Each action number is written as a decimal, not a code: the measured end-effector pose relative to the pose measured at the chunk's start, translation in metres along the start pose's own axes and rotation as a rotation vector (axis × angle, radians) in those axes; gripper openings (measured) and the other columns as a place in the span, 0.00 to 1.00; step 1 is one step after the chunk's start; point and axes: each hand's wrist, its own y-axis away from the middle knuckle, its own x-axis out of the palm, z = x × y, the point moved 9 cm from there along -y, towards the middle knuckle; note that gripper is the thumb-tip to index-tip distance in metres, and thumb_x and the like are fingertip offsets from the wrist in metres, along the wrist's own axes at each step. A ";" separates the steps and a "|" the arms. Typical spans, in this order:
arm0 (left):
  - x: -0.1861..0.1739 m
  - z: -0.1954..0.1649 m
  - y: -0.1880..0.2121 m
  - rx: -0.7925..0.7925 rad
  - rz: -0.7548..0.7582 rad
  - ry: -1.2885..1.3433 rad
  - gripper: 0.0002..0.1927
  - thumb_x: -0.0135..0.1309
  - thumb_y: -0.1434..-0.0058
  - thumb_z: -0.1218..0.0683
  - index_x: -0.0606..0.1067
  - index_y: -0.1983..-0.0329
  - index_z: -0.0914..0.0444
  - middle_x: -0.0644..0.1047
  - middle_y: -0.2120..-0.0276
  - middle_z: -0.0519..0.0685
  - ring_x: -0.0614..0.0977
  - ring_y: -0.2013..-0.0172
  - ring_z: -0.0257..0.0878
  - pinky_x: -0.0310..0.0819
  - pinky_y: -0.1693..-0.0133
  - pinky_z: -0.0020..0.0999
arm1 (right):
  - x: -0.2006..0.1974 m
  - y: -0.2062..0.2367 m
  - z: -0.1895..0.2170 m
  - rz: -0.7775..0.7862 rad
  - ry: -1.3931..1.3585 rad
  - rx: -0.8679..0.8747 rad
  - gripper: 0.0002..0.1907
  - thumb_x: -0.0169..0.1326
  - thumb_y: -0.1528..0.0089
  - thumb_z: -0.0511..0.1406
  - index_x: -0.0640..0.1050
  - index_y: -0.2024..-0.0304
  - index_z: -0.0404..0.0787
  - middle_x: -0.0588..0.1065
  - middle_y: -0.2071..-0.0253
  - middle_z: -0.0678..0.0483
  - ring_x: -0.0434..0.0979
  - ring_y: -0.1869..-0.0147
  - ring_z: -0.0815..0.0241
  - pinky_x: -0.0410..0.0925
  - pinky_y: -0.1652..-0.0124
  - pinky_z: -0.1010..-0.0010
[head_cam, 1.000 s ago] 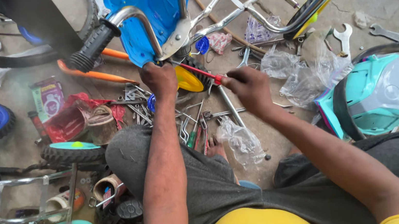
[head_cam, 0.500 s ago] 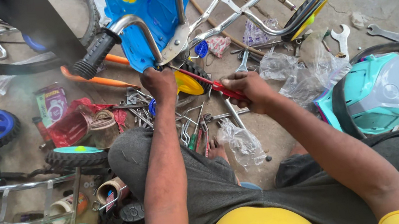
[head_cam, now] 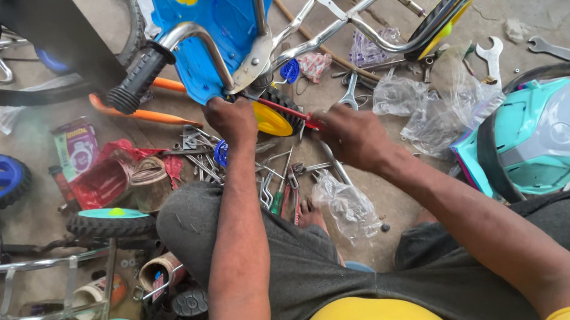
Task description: The person assembles a child's tricycle by attaching wheels, handlebars, and a seat using a screwdriver and wrench. They tighten screws and bolts to secure the components together.
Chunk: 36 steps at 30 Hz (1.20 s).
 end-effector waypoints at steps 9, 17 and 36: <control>-0.004 0.001 0.008 0.030 -0.071 0.068 0.15 0.57 0.53 0.63 0.74 0.63 0.78 0.77 0.62 0.71 0.77 0.57 0.68 0.69 0.50 0.55 | 0.007 -0.002 0.009 0.096 0.177 -0.032 0.17 0.63 0.40 0.36 0.79 0.49 0.38 0.78 0.66 0.45 0.75 0.72 0.56 0.66 0.76 0.67; 0.007 0.024 0.008 -0.140 -0.016 -0.033 0.12 0.58 0.51 0.61 0.76 0.64 0.75 0.78 0.63 0.68 0.78 0.58 0.66 0.70 0.51 0.54 | -0.015 -0.011 0.004 -0.030 -0.052 0.198 0.15 0.62 0.39 0.38 0.80 0.52 0.37 0.78 0.66 0.49 0.76 0.69 0.59 0.68 0.72 0.69; -0.002 0.011 0.006 0.035 -0.043 -0.052 0.13 0.58 0.54 0.60 0.77 0.67 0.75 0.78 0.66 0.70 0.78 0.62 0.68 0.71 0.54 0.56 | -0.013 -0.009 0.023 -0.010 0.232 -0.110 0.14 0.66 0.42 0.32 0.81 0.53 0.41 0.78 0.64 0.48 0.77 0.65 0.52 0.69 0.68 0.60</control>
